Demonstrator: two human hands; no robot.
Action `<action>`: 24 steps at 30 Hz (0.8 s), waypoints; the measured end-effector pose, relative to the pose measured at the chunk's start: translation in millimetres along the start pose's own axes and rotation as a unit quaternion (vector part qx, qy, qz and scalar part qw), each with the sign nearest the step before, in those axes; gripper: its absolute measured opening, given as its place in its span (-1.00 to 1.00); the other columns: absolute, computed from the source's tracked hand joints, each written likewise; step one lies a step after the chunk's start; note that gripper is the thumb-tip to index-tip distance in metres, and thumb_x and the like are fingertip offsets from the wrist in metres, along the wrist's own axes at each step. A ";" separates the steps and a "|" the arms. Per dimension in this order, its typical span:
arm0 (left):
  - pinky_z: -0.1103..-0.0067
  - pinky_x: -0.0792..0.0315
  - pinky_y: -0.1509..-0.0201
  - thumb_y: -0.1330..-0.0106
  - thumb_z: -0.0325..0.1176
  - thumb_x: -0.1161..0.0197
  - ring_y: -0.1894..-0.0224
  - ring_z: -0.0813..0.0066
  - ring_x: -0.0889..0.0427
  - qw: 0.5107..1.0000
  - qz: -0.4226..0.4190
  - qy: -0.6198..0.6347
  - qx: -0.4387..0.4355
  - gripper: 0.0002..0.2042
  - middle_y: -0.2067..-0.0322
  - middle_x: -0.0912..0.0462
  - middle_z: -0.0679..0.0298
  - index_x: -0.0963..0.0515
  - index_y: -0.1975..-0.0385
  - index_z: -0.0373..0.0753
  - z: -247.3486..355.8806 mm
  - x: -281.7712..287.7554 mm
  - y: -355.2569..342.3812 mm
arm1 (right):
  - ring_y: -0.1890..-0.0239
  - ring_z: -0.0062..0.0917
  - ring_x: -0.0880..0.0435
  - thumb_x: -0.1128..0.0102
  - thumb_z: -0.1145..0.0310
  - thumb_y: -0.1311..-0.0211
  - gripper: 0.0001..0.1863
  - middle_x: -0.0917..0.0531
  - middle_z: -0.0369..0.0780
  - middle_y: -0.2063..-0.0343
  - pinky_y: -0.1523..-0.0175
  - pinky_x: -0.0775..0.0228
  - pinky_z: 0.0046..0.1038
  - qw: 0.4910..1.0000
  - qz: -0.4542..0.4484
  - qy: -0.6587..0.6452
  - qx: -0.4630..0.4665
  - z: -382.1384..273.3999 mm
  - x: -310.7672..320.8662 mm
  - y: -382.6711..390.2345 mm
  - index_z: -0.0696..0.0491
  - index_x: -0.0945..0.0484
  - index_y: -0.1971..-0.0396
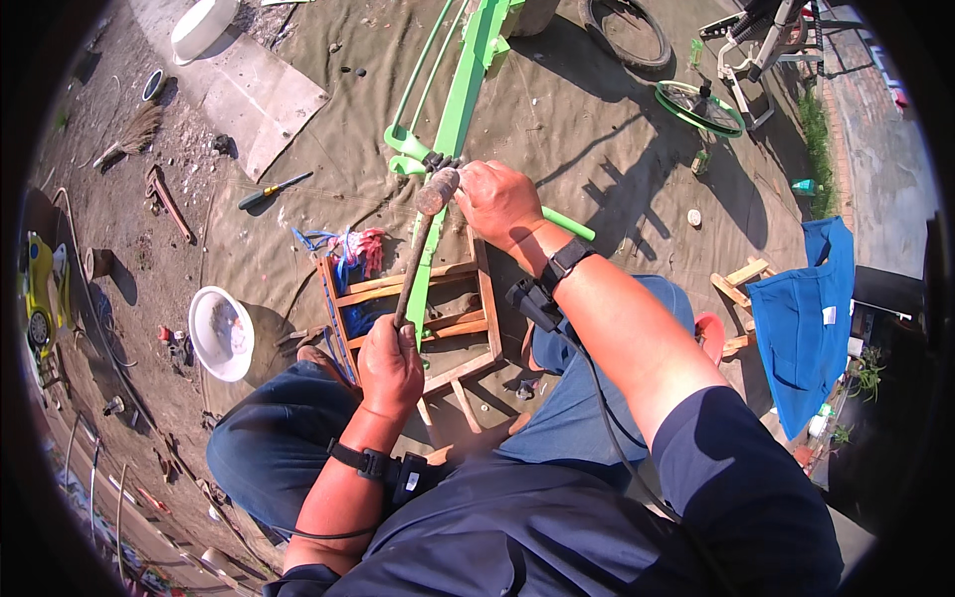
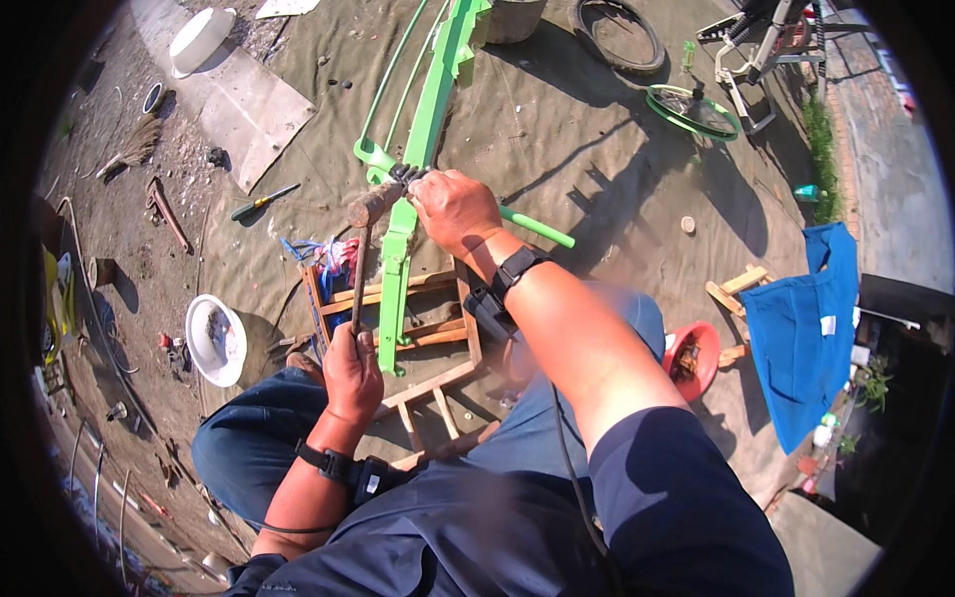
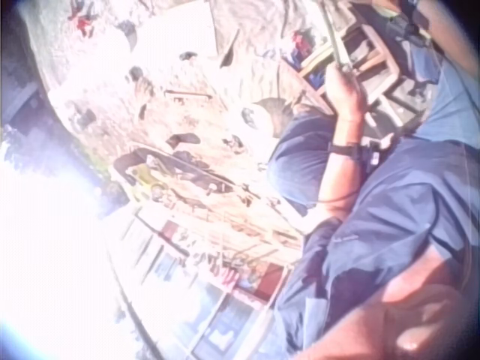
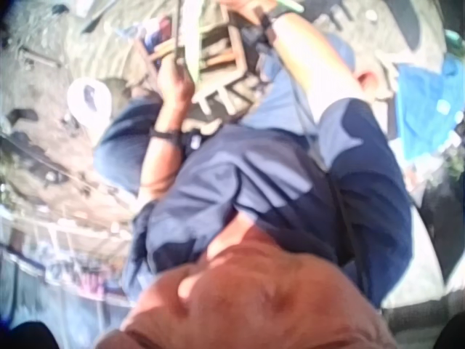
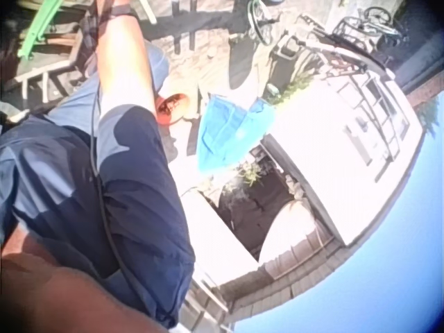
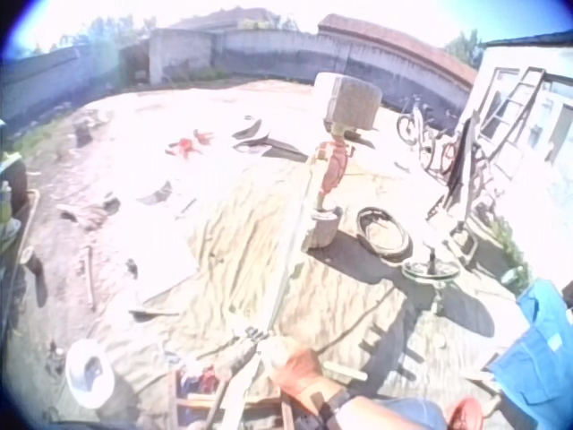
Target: The person is working on a green bicycle frame, using a hammer to tap a black gear component into place. They repeatedly adjust the frame's position on a wooden stand and use a metal rod to assist with the alignment of the gear.
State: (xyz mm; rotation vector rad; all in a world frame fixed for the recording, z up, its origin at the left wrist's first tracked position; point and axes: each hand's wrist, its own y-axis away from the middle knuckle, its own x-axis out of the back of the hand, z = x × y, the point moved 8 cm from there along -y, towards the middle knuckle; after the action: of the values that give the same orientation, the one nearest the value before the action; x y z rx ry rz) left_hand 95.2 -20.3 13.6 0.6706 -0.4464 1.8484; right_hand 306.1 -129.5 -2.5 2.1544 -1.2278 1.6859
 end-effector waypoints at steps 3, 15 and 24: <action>0.23 -0.36 0.34 -0.36 -0.46 -0.10 0.39 -0.07 -0.50 1.000 -0.017 -0.009 0.001 -0.95 0.46 -0.50 0.02 -0.40 0.30 -0.27 -5.4 -2.0 2.6 | 0.33 -0.37 -0.61 -0.27 0.36 -0.09 -0.86 -0.58 -0.29 0.43 0.27 -0.52 -0.35 1.000 -0.006 0.005 0.001 -2.1 0.8 -1.1 -0.07 -0.57 0.32; 0.21 -0.34 0.37 -0.37 -0.45 -0.10 0.44 -0.06 -0.48 0.996 -0.058 -0.049 0.056 -0.94 0.51 -0.47 0.02 -0.39 0.32 -0.27 -19.1 -16.3 0.9 | 0.33 -0.37 -0.61 -0.28 0.34 -0.08 -0.89 -0.57 -0.28 0.43 0.26 -0.52 -0.35 1.000 0.021 -0.016 0.016 -2.1 2.7 -0.4 -0.06 -0.56 0.37; 0.20 -0.35 0.41 -0.39 -0.42 -0.11 0.46 -0.12 -0.51 0.997 -0.044 -0.039 0.051 -0.92 0.54 -0.50 -0.01 -0.38 0.31 -0.26 -20.2 -16.5 -0.3 | 0.31 -0.39 -0.63 -0.23 0.33 -0.16 -0.93 -0.60 -0.28 0.42 0.24 -0.53 -0.36 1.000 0.019 -0.011 0.012 0.6 -0.2 -2.1 -0.05 -0.60 0.37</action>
State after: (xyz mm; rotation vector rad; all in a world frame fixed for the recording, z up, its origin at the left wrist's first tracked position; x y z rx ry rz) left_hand 95.2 -20.2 -12.4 0.8223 -0.3687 1.7754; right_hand 308.0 -128.4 -2.1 2.1831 -1.2670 1.7052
